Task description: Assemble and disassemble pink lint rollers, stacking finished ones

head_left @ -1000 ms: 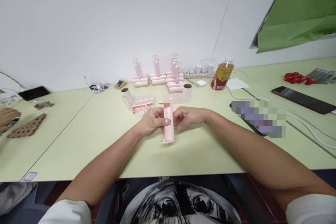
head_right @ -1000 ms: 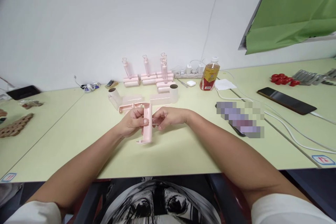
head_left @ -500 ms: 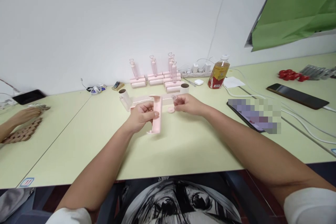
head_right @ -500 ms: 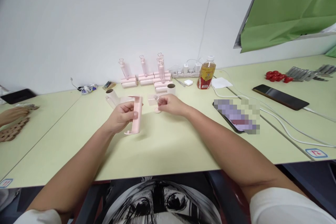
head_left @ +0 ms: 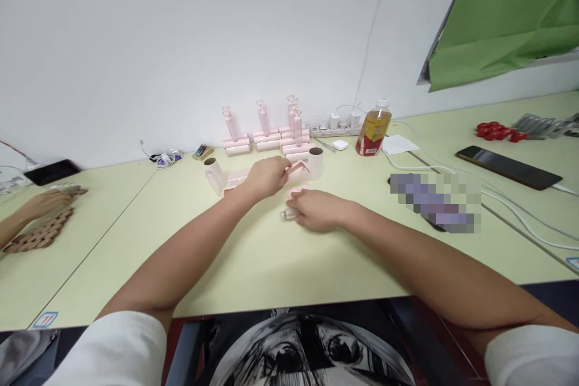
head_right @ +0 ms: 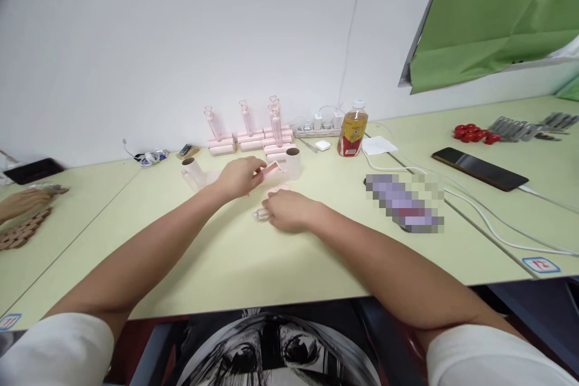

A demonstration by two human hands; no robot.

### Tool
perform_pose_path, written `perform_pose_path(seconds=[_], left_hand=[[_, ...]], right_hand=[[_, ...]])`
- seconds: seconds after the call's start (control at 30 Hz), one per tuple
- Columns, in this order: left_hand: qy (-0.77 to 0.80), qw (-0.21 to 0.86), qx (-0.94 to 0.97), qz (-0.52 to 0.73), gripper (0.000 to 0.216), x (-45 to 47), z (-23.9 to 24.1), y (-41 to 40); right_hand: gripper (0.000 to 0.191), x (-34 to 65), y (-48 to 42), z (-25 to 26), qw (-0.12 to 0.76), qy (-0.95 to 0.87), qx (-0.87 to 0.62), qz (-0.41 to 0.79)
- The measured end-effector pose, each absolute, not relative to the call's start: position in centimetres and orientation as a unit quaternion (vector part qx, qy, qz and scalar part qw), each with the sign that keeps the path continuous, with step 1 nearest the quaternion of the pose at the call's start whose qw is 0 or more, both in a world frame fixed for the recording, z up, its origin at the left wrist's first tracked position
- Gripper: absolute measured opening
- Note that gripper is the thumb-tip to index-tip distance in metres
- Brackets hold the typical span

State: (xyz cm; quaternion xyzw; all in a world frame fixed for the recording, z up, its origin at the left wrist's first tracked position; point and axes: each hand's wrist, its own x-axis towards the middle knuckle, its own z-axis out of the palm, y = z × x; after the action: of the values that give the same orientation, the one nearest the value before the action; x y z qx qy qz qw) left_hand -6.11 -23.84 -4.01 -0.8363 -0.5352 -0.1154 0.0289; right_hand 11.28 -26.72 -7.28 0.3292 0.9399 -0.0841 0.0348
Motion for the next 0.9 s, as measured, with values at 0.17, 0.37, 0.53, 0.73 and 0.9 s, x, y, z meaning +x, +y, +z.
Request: perform_pose_path(seconds=[0.17,0.37,0.53,0.73,0.9], left_hand=[[-0.467,0.119,-0.876,0.012,0.020,-4.4,-6.4,-21.5],[-0.399,0.138,-0.906,0.038,0.022,-4.5,-7.8,-20.8],[-0.397,0.133,-0.908,0.019,0.016,-4.8,-8.3,-21.0],[-0.403,0.128,-0.906,0.011,0.016,-4.9,-7.7,-21.5],[-0.445,0.059,-0.884,-0.127,0.024,-6.0,-6.0,-22.8]], right_hand=[[0.036,11.1,-27.4,-7.6,0.058,0.936,0.330,-0.104],[0.041,10.7,-28.1,-7.4,0.062,0.939,0.322,-0.101],[0.046,10.5,-28.3,-7.0,0.071,0.942,0.313,-0.096],[0.042,10.5,-27.9,-7.8,0.019,0.936,0.319,-0.148],[0.036,10.3,-27.8,-7.7,-0.056,0.941,0.315,-0.109]])
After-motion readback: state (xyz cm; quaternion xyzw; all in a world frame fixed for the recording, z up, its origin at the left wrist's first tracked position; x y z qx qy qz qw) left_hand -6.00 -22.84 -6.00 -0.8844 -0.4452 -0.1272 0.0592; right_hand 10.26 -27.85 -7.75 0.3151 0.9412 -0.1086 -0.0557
